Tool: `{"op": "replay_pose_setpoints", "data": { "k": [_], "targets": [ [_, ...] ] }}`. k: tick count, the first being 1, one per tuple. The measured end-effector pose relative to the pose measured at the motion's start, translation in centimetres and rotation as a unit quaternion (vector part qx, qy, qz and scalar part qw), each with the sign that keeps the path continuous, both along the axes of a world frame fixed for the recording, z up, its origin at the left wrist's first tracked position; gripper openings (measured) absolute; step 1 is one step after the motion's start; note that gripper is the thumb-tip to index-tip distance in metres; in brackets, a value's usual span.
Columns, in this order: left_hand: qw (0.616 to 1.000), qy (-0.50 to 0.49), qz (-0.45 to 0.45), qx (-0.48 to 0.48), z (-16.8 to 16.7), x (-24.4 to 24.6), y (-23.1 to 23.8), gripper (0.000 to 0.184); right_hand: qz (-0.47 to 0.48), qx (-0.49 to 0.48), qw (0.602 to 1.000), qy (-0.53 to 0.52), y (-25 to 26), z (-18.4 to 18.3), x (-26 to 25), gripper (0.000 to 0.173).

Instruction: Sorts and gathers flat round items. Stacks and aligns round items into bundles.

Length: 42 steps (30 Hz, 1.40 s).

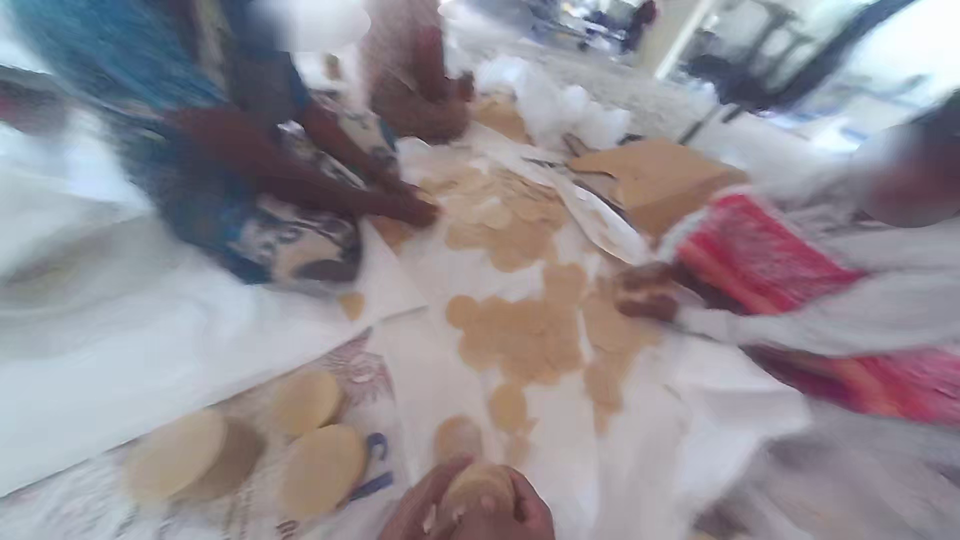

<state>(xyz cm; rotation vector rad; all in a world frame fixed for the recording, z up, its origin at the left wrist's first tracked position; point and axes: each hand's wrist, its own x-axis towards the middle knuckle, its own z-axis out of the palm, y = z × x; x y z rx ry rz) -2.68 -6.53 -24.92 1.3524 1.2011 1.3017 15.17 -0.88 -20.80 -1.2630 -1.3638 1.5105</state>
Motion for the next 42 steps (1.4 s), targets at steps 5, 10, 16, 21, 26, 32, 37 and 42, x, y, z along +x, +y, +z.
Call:
{"op": "replay_pose_setpoints", "data": {
  "k": [5,10,16,21,26,32,37,42],
  "targets": [
    [0.976,0.073,0.203,-0.042,3.4,-3.2,-4.8,0.048,0.150,0.020,0.989,-0.006,-1.6,0.8,-7.3,0.052],
    [0.909,0.113,0.377,-0.136,2.4,-8.9,-7.0,0.049,0.273,0.081,0.946,-0.151,-1.8,1.2,-14.8,0.054],
    [0.858,0.265,0.419,-0.135,-1.8,-11.2,-6.2,0.053,0.291,0.120,0.911,-0.265,-1.8,-1.3,-18.6,0.051],
    [0.871,0.171,0.440,-0.137,-2.8,-11.3,-5.8,0.057,0.235,0.172,0.907,-0.305,-2.0,-2.1,-18.3,0.060],
    [0.823,-0.301,0.445,-0.184,-1.3,-11.3,-6.2,0.053,0.311,0.005,0.921,-0.233,1.1,-3.5,-18.2,0.099],
    [0.853,-0.279,0.357,-0.258,-1.8,-11.8,-6.5,0.058,0.414,-0.078,0.889,-0.181,3.4,-4.8,-20.4,0.098],
    [0.890,-0.194,0.287,-0.297,-2.0,-12.6,-7.4,0.069,0.475,-0.090,0.851,-0.206,3.9,-4.4,-20.1,0.102],
    [0.889,-0.223,0.266,-0.299,-1.2,-13.4,-7.6,0.082,0.515,-0.076,0.803,-0.290,3.4,-4.0,-20.3,0.104]
  ]
}}
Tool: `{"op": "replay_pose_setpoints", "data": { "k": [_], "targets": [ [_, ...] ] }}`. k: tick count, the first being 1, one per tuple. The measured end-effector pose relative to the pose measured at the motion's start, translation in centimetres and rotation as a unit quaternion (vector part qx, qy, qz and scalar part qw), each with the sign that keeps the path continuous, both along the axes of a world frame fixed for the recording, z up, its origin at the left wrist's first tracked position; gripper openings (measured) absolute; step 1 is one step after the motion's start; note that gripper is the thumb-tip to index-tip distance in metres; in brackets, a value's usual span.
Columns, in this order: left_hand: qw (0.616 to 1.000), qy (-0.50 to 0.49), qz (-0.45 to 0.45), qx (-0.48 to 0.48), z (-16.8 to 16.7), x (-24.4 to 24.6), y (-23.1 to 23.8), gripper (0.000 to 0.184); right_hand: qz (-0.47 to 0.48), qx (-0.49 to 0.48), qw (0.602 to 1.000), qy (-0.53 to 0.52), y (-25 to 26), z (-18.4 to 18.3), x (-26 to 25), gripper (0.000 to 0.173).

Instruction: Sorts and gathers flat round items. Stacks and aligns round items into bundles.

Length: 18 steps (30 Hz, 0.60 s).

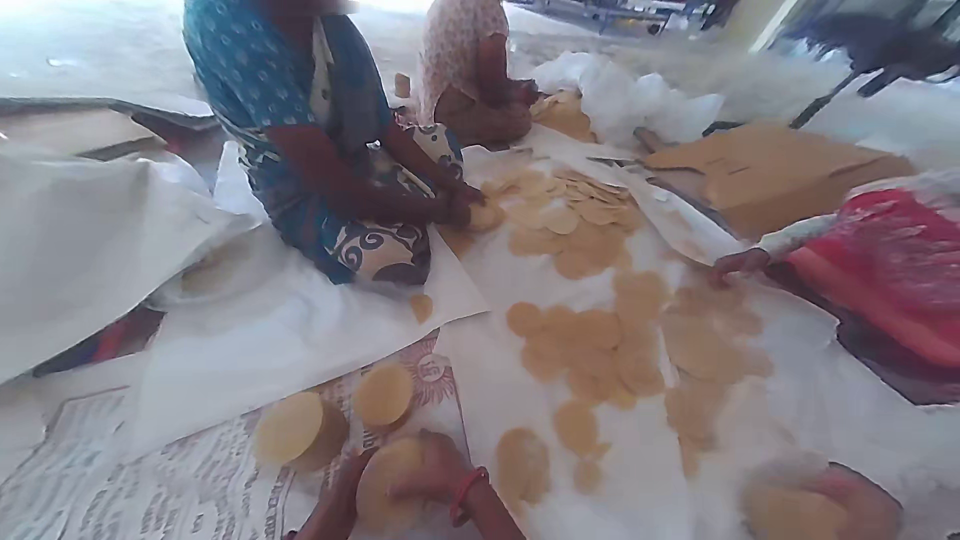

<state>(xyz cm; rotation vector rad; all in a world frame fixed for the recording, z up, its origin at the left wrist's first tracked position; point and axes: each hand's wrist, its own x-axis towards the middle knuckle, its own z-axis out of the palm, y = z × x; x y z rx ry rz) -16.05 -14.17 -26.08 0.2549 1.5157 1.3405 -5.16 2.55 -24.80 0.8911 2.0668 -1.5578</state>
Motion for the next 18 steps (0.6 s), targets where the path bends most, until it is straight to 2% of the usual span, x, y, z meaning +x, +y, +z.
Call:
{"op": "replay_pose_setpoints", "data": {
  "k": [2,4,7,10,13,15,18],
  "targets": [
    [0.999,-0.013,0.002,-0.030,-0.5,-0.2,-0.1,0.099,0.002,0.013,1.000,0.001,-0.7,-0.5,0.4,0.099],
    [0.998,0.001,-0.020,-0.054,-1.2,-0.2,-0.3,0.101,-0.011,0.004,1.000,0.025,-1.6,-1.4,1.4,0.104],
    [0.994,0.027,-0.067,-0.087,-1.1,0.4,-0.5,0.085,-0.010,0.027,0.998,0.063,-3.0,-1.7,3.1,0.114],
    [0.990,0.066,-0.064,-0.111,-2.2,1.1,-0.6,0.063,-0.036,0.056,0.991,0.112,-4.5,-1.5,4.6,0.112],
    [0.984,0.124,-0.058,-0.112,-3.5,1.4,-0.6,0.065,-0.067,0.030,0.984,0.164,-4.8,-1.8,5.6,0.109],
    [0.987,0.113,-0.062,-0.100,-2.7,1.7,-0.7,0.064,-0.080,0.013,0.980,0.182,-4.8,-2.2,5.7,0.110],
    [0.991,0.108,-0.047,-0.065,-1.5,2.8,-0.9,0.062,-0.081,0.016,0.976,0.199,-4.8,-2.2,6.0,0.123]
  ]
}}
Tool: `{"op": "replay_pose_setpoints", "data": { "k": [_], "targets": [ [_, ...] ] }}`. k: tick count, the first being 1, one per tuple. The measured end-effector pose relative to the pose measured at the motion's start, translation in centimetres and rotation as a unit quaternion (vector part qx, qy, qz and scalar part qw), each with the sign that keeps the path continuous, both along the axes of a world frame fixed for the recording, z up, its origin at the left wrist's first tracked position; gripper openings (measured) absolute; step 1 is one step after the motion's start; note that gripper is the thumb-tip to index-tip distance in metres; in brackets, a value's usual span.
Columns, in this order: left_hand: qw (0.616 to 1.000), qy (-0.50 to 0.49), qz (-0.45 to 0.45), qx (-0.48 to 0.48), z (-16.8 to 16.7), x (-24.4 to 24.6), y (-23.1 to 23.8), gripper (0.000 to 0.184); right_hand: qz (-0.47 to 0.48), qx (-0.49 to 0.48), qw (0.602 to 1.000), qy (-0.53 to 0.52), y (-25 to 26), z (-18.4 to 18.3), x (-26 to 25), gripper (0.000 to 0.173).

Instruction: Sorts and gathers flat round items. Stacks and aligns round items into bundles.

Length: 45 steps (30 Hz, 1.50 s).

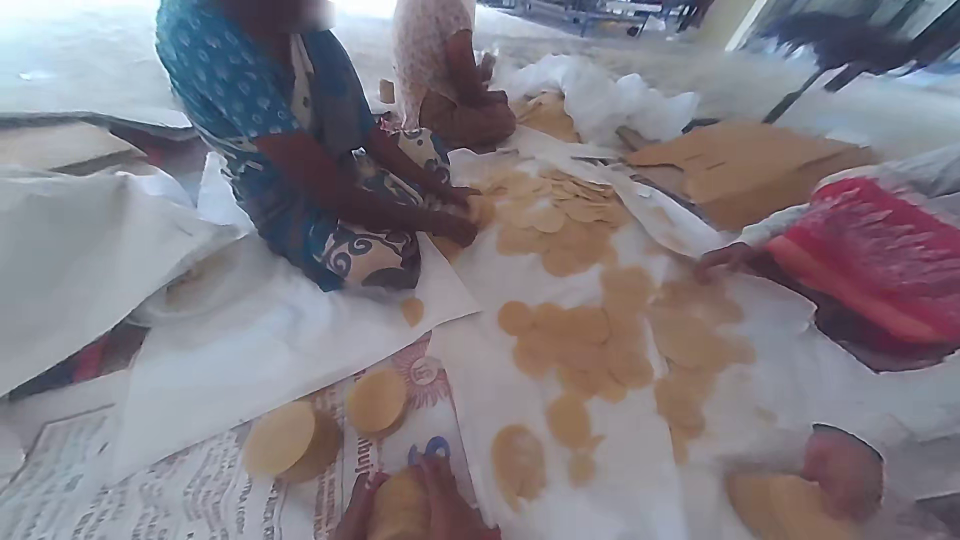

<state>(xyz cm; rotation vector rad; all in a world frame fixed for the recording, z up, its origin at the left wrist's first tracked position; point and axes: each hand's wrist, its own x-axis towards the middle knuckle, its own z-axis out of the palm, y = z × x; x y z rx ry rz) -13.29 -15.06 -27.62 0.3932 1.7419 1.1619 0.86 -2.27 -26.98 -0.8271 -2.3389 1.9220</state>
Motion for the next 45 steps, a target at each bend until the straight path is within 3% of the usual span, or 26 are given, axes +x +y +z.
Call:
{"op": "replay_pose_setpoints", "data": {
  "k": [3,7,11,15,17,20,26,28,31,34,36,39,41,45],
  "targets": [
    [0.996,0.042,-0.001,0.075,0.3,1.2,-0.5,0.064,0.051,0.073,0.996,-0.013,-0.4,1.8,0.5,0.121],
    [0.959,0.155,-0.003,0.237,1.7,2.7,-1.8,0.072,0.022,0.285,0.953,0.097,-3.5,2.7,1.1,0.101],
    [0.932,0.195,0.006,0.305,3.7,1.9,-2.5,0.056,-0.031,0.377,0.907,0.184,-4.6,3.4,0.9,0.086],
    [0.922,0.246,-0.044,0.295,3.8,0.2,-3.4,0.072,-0.064,0.333,0.916,0.212,-5.5,2.8,0.6,0.079],
    [0.925,0.275,-0.078,0.250,2.1,0.2,-3.3,0.083,-0.052,0.316,0.933,0.166,-5.8,1.5,0.1,0.086],
    [0.918,0.338,-0.121,0.171,-1.9,0.8,-2.6,0.078,-0.025,0.305,0.950,0.068,-6.6,-1.6,-0.2,0.095],
    [0.888,0.424,-0.104,0.141,-1.8,2.3,-1.1,0.073,0.001,0.335,0.941,0.041,-5.8,-1.6,0.9,0.111],
    [0.916,0.356,-0.095,0.160,-1.7,2.3,-1.2,0.077,-0.002,0.331,0.941,0.070,-5.4,-1.9,1.3,0.106],
    [0.969,0.164,-0.063,0.173,-1.6,0.3,-1.9,0.091,-0.001,0.286,0.954,0.091,-4.7,-1.5,1.5,0.108],
    [0.975,0.117,-0.076,0.175,-2.8,-1.2,-3.7,0.094,-0.005,0.230,0.971,0.063,-4.7,-0.3,0.8,0.113],
    [0.970,0.094,-0.086,0.206,-0.9,-1.0,-3.9,0.101,-0.043,0.231,0.963,0.133,-4.6,0.2,0.7,0.112],
    [0.936,0.179,-0.133,0.273,3.1,0.2,-5.2,0.102,-0.112,0.227,0.932,0.261,-6.2,1.1,1.3,0.103],
    [0.910,0.277,-0.155,0.266,3.5,0.9,-5.6,0.100,-0.125,0.208,0.930,0.277,-7.0,0.0,1.4,0.103],
    [0.894,0.396,-0.161,0.137,-0.9,2.8,-5.4,0.086,-0.105,0.320,0.940,0.060,-8.0,-2.9,2.1,0.097]
  ]
}}
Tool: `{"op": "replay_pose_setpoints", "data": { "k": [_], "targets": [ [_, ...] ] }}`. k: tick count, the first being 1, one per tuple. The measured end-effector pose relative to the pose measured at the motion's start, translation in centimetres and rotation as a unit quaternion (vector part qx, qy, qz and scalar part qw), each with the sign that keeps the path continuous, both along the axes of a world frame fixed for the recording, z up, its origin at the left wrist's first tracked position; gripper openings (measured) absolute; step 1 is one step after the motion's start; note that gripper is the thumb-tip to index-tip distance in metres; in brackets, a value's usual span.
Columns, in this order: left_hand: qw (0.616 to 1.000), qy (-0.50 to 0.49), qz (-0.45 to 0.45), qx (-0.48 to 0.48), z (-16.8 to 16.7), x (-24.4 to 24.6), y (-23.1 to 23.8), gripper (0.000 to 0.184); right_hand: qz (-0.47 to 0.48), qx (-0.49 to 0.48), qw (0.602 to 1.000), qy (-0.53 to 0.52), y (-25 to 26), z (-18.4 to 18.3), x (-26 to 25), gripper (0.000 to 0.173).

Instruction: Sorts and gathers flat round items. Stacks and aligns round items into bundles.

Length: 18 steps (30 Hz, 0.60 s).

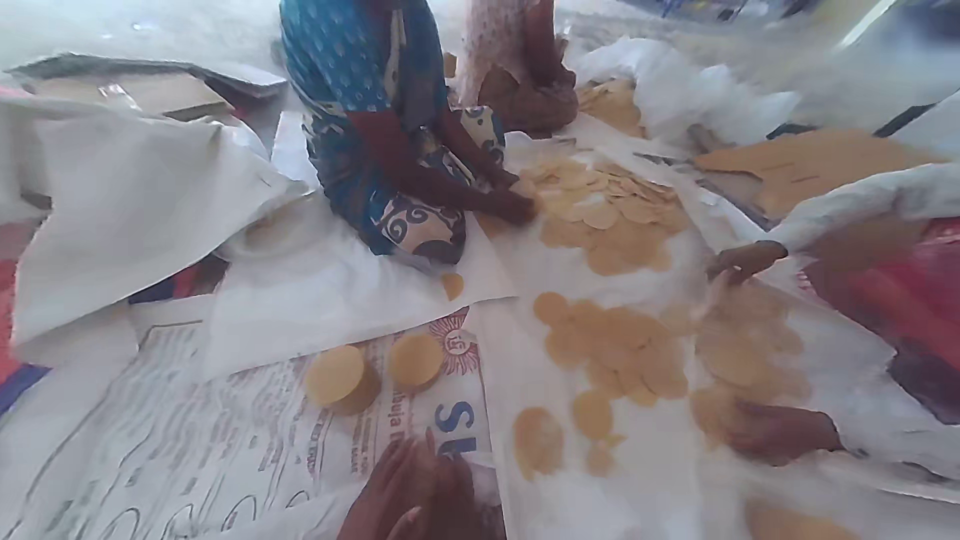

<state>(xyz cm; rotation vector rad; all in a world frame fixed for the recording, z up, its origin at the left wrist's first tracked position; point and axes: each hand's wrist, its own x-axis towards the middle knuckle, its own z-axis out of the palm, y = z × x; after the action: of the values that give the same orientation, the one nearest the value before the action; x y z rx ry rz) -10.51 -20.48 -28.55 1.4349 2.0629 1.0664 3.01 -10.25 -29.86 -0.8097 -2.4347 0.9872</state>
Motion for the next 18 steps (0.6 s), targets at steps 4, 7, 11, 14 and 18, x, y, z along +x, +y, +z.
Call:
{"op": "replay_pose_setpoints", "data": {
  "k": [4,7,11,14,18],
  "targets": [
    [0.998,0.027,0.032,-0.038,0.5,1.2,0.6,0.080,0.013,0.018,0.995,-0.096,-0.1,1.8,0.4,0.100],
    [0.997,0.042,0.044,-0.043,0.8,1.7,1.2,0.086,0.043,-0.009,0.996,-0.073,0.2,1.4,-0.5,0.093],
    [0.999,0.029,-0.038,-0.008,0.9,0.6,-0.5,0.126,0.037,-0.042,0.995,0.082,0.1,-0.9,-0.4,0.064],
    [0.987,0.033,-0.158,-0.019,0.1,-2.9,-2.2,0.139,0.038,-0.067,0.994,0.076,0.3,1.0,0.9,0.100],
    [0.987,-0.003,-0.161,0.020,-3.9,-5.7,-1.1,0.121,0.030,-0.091,0.993,0.072,1.2,2.1,0.8,0.102]
  ]
}}
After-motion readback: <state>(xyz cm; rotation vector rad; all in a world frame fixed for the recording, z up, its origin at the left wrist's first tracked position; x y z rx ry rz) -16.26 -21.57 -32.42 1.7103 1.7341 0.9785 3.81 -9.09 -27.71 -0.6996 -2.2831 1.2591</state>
